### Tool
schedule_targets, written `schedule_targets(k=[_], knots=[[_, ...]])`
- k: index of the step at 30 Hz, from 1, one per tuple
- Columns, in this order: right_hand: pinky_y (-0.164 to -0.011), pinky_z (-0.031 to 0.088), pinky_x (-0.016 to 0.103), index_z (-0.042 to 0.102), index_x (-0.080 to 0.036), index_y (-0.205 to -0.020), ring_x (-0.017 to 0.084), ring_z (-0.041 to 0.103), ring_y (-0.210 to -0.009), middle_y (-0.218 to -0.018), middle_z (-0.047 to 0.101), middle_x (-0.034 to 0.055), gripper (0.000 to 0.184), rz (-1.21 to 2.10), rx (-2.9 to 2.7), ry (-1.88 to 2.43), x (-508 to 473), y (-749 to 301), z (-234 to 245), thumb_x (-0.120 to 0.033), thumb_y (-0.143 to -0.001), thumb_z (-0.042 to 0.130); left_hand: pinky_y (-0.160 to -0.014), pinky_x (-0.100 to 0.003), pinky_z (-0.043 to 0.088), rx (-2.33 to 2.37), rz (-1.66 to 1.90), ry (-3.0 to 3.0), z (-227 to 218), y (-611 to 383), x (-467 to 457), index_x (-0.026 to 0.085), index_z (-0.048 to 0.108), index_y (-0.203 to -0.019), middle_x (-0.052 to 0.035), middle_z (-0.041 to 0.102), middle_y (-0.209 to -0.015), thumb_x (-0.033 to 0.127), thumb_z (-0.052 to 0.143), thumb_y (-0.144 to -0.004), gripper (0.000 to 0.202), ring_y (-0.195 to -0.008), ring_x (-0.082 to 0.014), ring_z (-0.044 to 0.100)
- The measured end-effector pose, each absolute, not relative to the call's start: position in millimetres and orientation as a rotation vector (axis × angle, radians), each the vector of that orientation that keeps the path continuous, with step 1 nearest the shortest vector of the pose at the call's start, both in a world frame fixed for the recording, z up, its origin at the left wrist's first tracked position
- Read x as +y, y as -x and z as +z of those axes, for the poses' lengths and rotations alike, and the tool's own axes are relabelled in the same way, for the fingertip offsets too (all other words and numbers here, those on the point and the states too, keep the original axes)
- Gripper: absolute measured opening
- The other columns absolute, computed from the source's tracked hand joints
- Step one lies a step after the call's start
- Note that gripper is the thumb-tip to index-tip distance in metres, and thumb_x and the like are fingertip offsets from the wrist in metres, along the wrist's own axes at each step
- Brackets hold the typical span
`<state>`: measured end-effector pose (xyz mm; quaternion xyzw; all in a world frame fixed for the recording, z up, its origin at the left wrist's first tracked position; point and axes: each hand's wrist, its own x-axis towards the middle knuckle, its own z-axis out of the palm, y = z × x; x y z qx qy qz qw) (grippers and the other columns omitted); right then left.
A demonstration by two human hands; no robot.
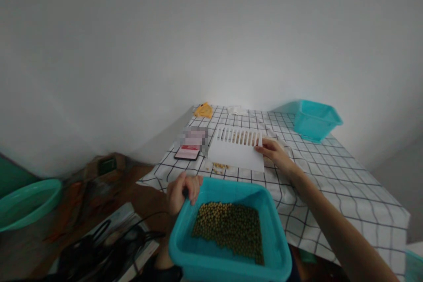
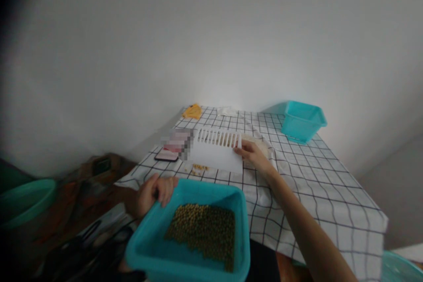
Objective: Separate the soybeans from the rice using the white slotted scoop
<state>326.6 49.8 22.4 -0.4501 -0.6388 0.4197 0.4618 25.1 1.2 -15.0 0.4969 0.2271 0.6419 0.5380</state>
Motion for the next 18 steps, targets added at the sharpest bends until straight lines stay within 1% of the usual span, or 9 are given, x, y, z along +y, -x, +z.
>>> schedule_targets(k=[3, 8, 13, 18], knots=[[-0.085, 0.053, 0.04, 0.078, -0.021, -0.095, 0.028, 0.068, -0.093, -0.1, 0.078, 0.0083, 0.024, 1.045, -1.547, 1.082, 47.3, -325.2, 23.9, -0.036, -0.079, 0.068, -0.06, -0.038, 0.041, 0.541, 1.529, -1.178, -15.3, -24.7, 0.6, 0.025, 0.048, -0.038, 0.0016, 0.042, -0.03, 0.044, 0.05, -0.099, 0.064, -0.036, -0.0143, 0.039], [-0.089, 0.054, 0.042, 0.079, -0.021, -0.099, 0.03, 0.068, -0.098, -0.106, 0.079, 0.0084, 0.027, 1.076, -1.566, 1.106, 45.6, -324.1, 23.9, -0.038, -0.079, 0.069, -0.061, -0.039, 0.041, 0.59, 1.542, -1.146, -14.2, -25.9, -1.1, 0.025, 0.046, -0.036, 0.001, 0.041, -0.029, 0.045, 0.051, -0.097, 0.065, -0.036, -0.0147, 0.037], [-0.092, 0.053, 0.043, 0.079, -0.022, -0.098, 0.029, 0.068, -0.097, -0.104, 0.079, 0.0073, 0.026, 1.11, -1.584, 1.097, 45.5, -324.1, 25.1, -0.038, -0.079, 0.07, -0.063, -0.038, 0.042, 0.575, 1.562, -1.121, -12.2, -28.0, -2.6, 0.025, 0.047, -0.036, 0.0018, 0.041, -0.029, 0.047, 0.053, -0.096, 0.064, -0.035, -0.0143, 0.037], [-0.089, 0.053, 0.042, 0.078, -0.022, -0.1, 0.028, 0.068, -0.095, -0.103, 0.078, 0.0088, 0.026, 1.112, -1.585, 1.1, 46.3, -324.5, 24.0, -0.038, -0.081, 0.068, -0.061, -0.038, 0.041, 0.575, 1.573, -1.122, -12.1, -28.7, -3.1, 0.025, 0.045, -0.037, 0.002, 0.039, -0.029, 0.046, 0.051, -0.098, 0.065, -0.036, -0.0145, 0.036]])
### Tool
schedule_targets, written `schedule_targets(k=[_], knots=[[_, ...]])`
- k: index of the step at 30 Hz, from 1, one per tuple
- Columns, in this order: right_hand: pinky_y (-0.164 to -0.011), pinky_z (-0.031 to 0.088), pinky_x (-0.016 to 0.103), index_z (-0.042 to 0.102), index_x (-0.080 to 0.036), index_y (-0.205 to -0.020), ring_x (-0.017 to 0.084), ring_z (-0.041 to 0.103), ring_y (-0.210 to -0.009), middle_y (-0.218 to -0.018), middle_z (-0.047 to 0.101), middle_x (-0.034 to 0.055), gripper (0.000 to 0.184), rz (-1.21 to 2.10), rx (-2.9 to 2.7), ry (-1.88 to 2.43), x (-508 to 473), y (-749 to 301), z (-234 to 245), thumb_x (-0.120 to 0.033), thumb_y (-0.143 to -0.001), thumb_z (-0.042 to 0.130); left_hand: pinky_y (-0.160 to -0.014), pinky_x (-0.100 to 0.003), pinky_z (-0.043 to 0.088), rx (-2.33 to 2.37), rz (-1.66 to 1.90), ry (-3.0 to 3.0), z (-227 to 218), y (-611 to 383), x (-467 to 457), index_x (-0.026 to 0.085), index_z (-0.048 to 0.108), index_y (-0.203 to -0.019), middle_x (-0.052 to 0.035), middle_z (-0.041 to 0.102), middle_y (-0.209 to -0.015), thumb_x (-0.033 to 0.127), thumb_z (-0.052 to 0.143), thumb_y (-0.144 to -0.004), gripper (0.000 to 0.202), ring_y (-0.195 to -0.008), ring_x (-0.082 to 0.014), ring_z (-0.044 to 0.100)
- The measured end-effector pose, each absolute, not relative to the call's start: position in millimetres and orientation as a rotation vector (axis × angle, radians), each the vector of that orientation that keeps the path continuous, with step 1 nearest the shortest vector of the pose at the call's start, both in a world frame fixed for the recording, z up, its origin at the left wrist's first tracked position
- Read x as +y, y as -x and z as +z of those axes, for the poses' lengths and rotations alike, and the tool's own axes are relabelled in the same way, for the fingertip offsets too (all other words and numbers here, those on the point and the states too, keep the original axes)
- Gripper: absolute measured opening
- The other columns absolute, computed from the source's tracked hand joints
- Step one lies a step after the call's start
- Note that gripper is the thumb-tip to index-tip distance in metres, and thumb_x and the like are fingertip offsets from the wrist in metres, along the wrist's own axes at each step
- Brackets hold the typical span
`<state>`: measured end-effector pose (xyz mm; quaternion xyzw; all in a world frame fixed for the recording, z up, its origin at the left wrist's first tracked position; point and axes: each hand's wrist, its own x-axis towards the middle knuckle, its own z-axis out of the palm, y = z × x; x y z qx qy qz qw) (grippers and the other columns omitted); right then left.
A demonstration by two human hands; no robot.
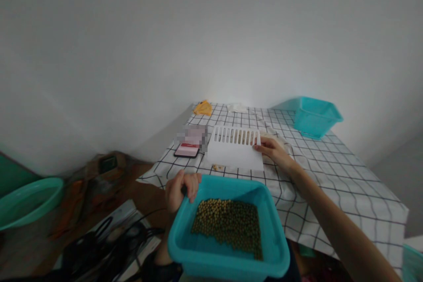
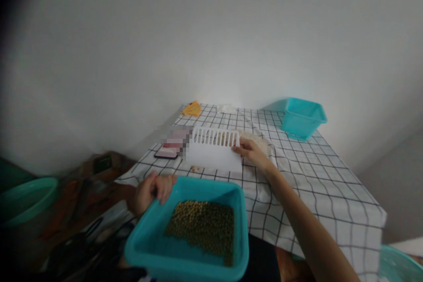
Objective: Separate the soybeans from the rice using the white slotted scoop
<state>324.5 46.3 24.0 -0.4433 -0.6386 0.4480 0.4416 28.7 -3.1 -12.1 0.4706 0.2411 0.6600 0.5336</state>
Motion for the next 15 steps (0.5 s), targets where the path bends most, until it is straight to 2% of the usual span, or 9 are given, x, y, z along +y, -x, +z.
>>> schedule_targets(k=[8, 15], knots=[[-0.084, 0.053, 0.041, 0.079, -0.021, -0.096, 0.027, 0.066, -0.09, -0.097, 0.077, 0.0088, 0.025, 1.111, -1.632, 1.132, 49.1, -327.1, 20.2, -0.037, -0.08, 0.069, -0.065, -0.039, 0.04, 0.552, 1.541, -1.161, -12.8, -25.4, -0.1, 0.024, 0.05, -0.036, 0.0008, 0.044, -0.029, 0.045, 0.053, -0.097, 0.064, -0.035, -0.0144, 0.038], [-0.076, 0.055, 0.038, 0.079, -0.021, -0.098, 0.025, 0.065, -0.089, -0.097, 0.077, 0.0091, 0.025, 1.271, -1.616, 1.156, 43.5, -324.0, 22.0, -0.037, -0.079, 0.072, -0.065, -0.038, 0.042, 0.55, 1.539, -1.185, -13.3, -26.3, 0.1, 0.025, 0.049, -0.037, 0.0015, 0.043, -0.029, 0.046, 0.051, -0.098, 0.065, -0.035, -0.0145, 0.038]])
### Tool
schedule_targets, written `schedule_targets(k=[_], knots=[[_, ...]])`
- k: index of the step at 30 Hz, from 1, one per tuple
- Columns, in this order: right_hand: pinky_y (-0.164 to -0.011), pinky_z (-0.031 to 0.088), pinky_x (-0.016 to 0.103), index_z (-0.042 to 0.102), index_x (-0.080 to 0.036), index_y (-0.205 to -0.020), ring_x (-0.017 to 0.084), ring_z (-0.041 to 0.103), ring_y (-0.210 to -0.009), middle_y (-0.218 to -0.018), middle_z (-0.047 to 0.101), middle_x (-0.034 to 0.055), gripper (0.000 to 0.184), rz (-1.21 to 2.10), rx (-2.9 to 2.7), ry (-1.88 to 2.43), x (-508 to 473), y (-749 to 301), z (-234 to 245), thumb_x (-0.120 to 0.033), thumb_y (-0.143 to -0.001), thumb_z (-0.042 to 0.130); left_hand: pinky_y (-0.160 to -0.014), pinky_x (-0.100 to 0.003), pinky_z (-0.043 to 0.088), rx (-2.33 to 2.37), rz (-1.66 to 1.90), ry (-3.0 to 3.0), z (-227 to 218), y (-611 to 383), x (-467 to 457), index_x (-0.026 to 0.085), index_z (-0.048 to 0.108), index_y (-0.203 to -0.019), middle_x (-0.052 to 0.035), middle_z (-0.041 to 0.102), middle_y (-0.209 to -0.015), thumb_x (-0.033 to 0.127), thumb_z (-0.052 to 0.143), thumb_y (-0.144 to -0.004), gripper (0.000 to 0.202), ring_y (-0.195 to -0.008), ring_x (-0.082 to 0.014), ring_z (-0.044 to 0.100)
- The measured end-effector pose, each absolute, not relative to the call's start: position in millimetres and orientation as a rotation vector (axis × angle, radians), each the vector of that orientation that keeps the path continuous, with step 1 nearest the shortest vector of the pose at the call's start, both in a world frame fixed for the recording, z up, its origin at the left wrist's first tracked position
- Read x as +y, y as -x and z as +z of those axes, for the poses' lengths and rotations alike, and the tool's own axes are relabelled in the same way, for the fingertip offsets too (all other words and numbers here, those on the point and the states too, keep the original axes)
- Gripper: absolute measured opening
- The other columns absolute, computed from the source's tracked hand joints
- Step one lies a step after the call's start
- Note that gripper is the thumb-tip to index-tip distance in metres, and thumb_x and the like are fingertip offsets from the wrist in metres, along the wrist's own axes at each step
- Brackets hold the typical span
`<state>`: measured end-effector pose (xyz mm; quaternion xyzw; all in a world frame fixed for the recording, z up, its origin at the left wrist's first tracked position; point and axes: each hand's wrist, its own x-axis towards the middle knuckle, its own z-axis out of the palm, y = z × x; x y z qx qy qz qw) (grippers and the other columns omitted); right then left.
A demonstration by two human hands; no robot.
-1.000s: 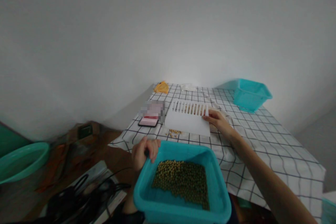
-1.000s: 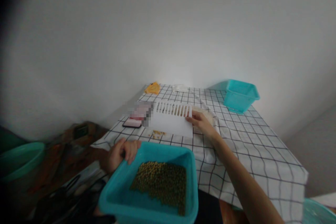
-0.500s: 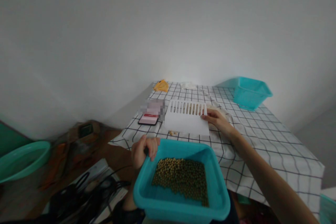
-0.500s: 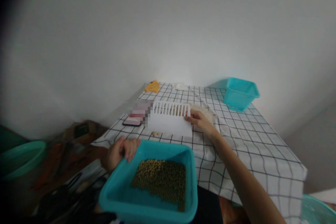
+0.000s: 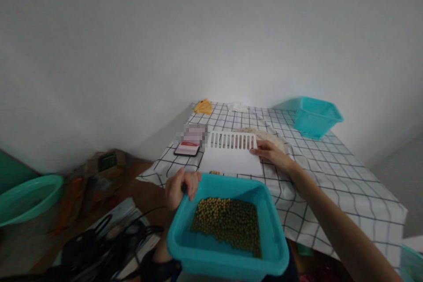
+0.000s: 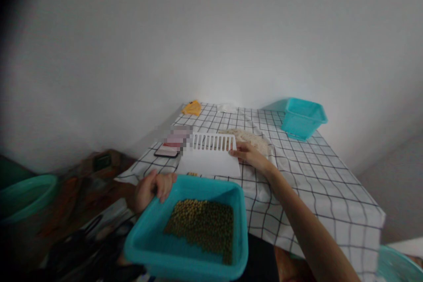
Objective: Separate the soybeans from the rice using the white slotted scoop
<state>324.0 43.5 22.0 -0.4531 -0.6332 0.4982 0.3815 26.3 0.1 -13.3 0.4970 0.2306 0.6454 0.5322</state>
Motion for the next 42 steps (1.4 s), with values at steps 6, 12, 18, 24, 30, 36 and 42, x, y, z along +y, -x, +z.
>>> schedule_targets(k=[6, 12, 18, 24, 30, 36, 42], knots=[[-0.081, 0.055, 0.039, 0.078, -0.02, -0.095, 0.026, 0.067, -0.09, -0.098, 0.078, 0.0091, 0.026, 1.335, -1.51, 1.141, 39, -324, 23, -0.038, -0.076, 0.074, -0.06, -0.038, 0.041, 0.583, 1.633, -1.099, -15, -33, -3, 0.025, 0.043, -0.037, 0.0024, 0.036, -0.03, 0.044, 0.05, -0.099, 0.065, -0.035, -0.0143, 0.033], [-0.083, 0.054, 0.038, 0.076, -0.02, -0.093, 0.026, 0.067, -0.091, -0.098, 0.077, 0.0094, 0.025, 1.302, -1.483, 1.102, 46, -326, 20, -0.039, -0.077, 0.072, -0.061, -0.039, 0.043, 0.588, 1.621, -1.126, -15, -32, -2, 0.026, 0.045, -0.036, 0.0019, 0.036, -0.028, 0.042, 0.049, -0.098, 0.065, -0.035, -0.0148, 0.032], [-0.08, 0.053, 0.037, 0.076, -0.019, -0.095, 0.026, 0.067, -0.091, -0.096, 0.077, 0.0094, 0.026, 1.183, -1.48, 1.133, 54, -330, 16, -0.038, -0.078, 0.07, -0.065, -0.04, 0.044, 0.6, 1.612, -1.14, -15, -31, -2, 0.026, 0.044, -0.037, 0.002, 0.035, -0.029, 0.048, 0.05, -0.099, 0.066, -0.036, -0.0158, 0.033], [-0.08, 0.053, 0.039, 0.077, -0.021, -0.098, 0.026, 0.067, -0.089, -0.099, 0.077, 0.009, 0.029, 1.194, -1.538, 1.15, 54, -330, 14, -0.04, -0.077, 0.072, -0.065, -0.038, 0.043, 0.571, 1.613, -1.131, -18, -30, 0, 0.025, 0.045, -0.035, 0.002, 0.037, -0.028, 0.045, 0.051, -0.097, 0.066, -0.035, -0.0149, 0.035], [-0.076, 0.051, 0.036, 0.076, -0.02, -0.1, 0.024, 0.065, -0.085, -0.095, 0.076, 0.0076, 0.03, 1.146, -1.534, 1.141, 55, -331, 14, -0.04, -0.079, 0.07, -0.065, -0.038, 0.04, 0.538, 1.603, -1.091, -17, -31, 0, 0.025, 0.049, -0.036, 0.0009, 0.04, -0.028, 0.039, 0.051, -0.097, 0.063, -0.037, -0.015, 0.035], [-0.069, 0.048, 0.034, 0.075, -0.019, -0.099, 0.023, 0.063, -0.08, -0.092, 0.074, 0.0085, 0.03, 1.122, -1.56, 1.184, 57, -332, 14, -0.041, -0.078, 0.069, -0.066, -0.038, 0.039, 0.504, 1.59, -1.076, -15, -30, 0, 0.025, 0.052, -0.036, 0.001, 0.04, -0.029, 0.034, 0.047, -0.098, 0.063, -0.037, -0.0156, 0.035], [-0.071, 0.048, 0.036, 0.074, -0.02, -0.103, 0.026, 0.064, -0.087, -0.097, 0.074, 0.0101, 0.034, 1.054, -1.501, 1.2, 59, -335, 13, -0.042, -0.078, 0.068, -0.065, -0.038, 0.038, 0.468, 1.581, -1.091, -17, -28, 0, 0.025, 0.054, -0.038, 0.001, 0.04, -0.029, 0.035, 0.046, -0.099, 0.063, -0.037, -0.0159, 0.034]])
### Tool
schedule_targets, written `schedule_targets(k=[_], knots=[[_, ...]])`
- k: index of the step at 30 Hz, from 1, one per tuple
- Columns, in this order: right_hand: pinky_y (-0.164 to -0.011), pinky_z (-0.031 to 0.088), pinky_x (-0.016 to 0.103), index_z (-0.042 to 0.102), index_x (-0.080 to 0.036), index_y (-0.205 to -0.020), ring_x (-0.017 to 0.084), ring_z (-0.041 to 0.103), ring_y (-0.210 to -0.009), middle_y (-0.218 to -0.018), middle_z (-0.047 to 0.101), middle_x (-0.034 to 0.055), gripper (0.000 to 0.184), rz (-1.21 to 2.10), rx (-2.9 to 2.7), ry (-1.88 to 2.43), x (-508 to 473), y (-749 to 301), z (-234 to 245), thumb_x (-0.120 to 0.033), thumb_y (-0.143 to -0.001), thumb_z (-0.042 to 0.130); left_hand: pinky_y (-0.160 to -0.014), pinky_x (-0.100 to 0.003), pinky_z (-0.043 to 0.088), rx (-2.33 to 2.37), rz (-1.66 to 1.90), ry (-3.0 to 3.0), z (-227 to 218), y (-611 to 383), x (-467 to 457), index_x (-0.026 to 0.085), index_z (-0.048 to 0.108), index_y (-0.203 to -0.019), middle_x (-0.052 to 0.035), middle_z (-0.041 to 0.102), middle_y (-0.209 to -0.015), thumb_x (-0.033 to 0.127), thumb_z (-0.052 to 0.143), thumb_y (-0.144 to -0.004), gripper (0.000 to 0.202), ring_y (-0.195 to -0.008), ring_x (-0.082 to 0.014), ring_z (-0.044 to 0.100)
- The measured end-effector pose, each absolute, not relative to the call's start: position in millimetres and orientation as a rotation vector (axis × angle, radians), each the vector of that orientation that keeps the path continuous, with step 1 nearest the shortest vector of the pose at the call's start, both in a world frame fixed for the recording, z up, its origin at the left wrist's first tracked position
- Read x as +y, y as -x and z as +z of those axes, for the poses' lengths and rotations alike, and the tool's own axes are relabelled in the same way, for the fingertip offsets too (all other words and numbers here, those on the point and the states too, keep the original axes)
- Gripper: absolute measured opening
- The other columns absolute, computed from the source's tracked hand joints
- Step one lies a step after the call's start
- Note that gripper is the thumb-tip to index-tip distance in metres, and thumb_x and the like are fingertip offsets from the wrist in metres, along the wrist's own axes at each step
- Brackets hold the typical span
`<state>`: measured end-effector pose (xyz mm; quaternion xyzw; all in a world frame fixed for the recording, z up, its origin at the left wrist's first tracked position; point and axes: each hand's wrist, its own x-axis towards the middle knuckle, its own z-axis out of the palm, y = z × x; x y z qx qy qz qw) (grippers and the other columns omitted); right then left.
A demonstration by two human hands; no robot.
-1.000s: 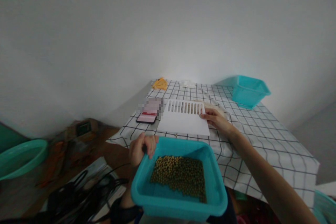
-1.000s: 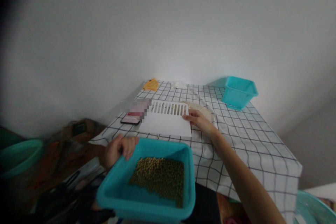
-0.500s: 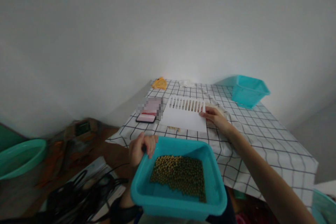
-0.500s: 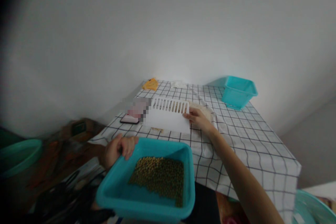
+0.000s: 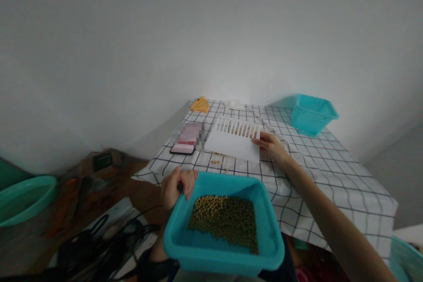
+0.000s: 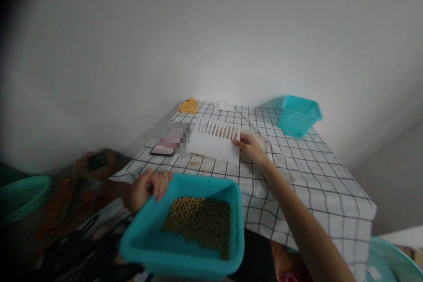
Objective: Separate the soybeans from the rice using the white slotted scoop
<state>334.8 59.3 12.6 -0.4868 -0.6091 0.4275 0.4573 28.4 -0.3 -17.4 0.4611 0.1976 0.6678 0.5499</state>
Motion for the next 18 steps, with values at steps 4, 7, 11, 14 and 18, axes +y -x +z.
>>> schedule_targets(k=[4, 7, 11, 14, 18], knots=[[-0.074, 0.05, 0.037, 0.074, -0.02, -0.104, 0.026, 0.065, -0.088, -0.097, 0.075, 0.009, 0.032, 1.069, -1.534, 1.174, 59.0, -335.1, 12.6, -0.041, -0.08, 0.068, -0.066, -0.039, 0.038, 0.47, 1.582, -1.089, -19.4, -27.8, 1.1, 0.025, 0.053, -0.037, 0.0007, 0.039, -0.029, 0.032, 0.044, -0.1, 0.064, -0.037, -0.0165, 0.033], [-0.077, 0.052, 0.038, 0.075, -0.02, -0.106, 0.025, 0.066, -0.089, -0.1, 0.077, 0.0086, 0.032, 1.116, -1.551, 1.146, 57.9, -334.4, 12.8, -0.039, -0.081, 0.069, -0.068, -0.039, 0.039, 0.485, 1.569, -1.111, -20.2, -27.8, 1.6, 0.026, 0.053, -0.037, 0.0004, 0.039, -0.029, 0.031, 0.042, -0.1, 0.064, -0.038, -0.0169, 0.034], [-0.083, 0.053, 0.041, 0.076, -0.021, -0.108, 0.027, 0.067, -0.095, -0.105, 0.078, 0.0097, 0.034, 1.149, -1.562, 1.121, 56.9, -333.2, 13.0, -0.039, -0.08, 0.07, -0.067, -0.039, 0.039, 0.486, 1.589, -1.099, -20.0, -28.5, -0.2, 0.026, 0.052, -0.037, 0.0005, 0.039, -0.029, 0.031, 0.041, -0.101, 0.065, -0.037, -0.0169, 0.033], [-0.089, 0.054, 0.042, 0.077, -0.021, -0.108, 0.028, 0.068, -0.098, -0.107, 0.078, 0.0095, 0.035, 1.164, -1.56, 1.125, 55.8, -332.0, 13.8, -0.039, -0.079, 0.071, -0.066, -0.039, 0.038, 0.491, 1.601, -1.072, -19.0, -29.1, -1.3, 0.026, 0.052, -0.037, 0.0006, 0.039, -0.029, 0.031, 0.042, -0.1, 0.064, -0.038, -0.0168, 0.033], [-0.093, 0.053, 0.044, 0.077, -0.02, -0.107, 0.029, 0.068, -0.1, -0.108, 0.078, 0.009, 0.035, 1.177, -1.556, 1.162, 53.5, -330.9, 15.1, -0.04, -0.079, 0.07, -0.067, -0.039, 0.039, 0.508, 1.583, -1.09, -18.2, -29.0, -1.2, 0.025, 0.052, -0.036, 0.0011, 0.039, -0.028, 0.032, 0.044, -0.1, 0.064, -0.037, -0.016, 0.034]])
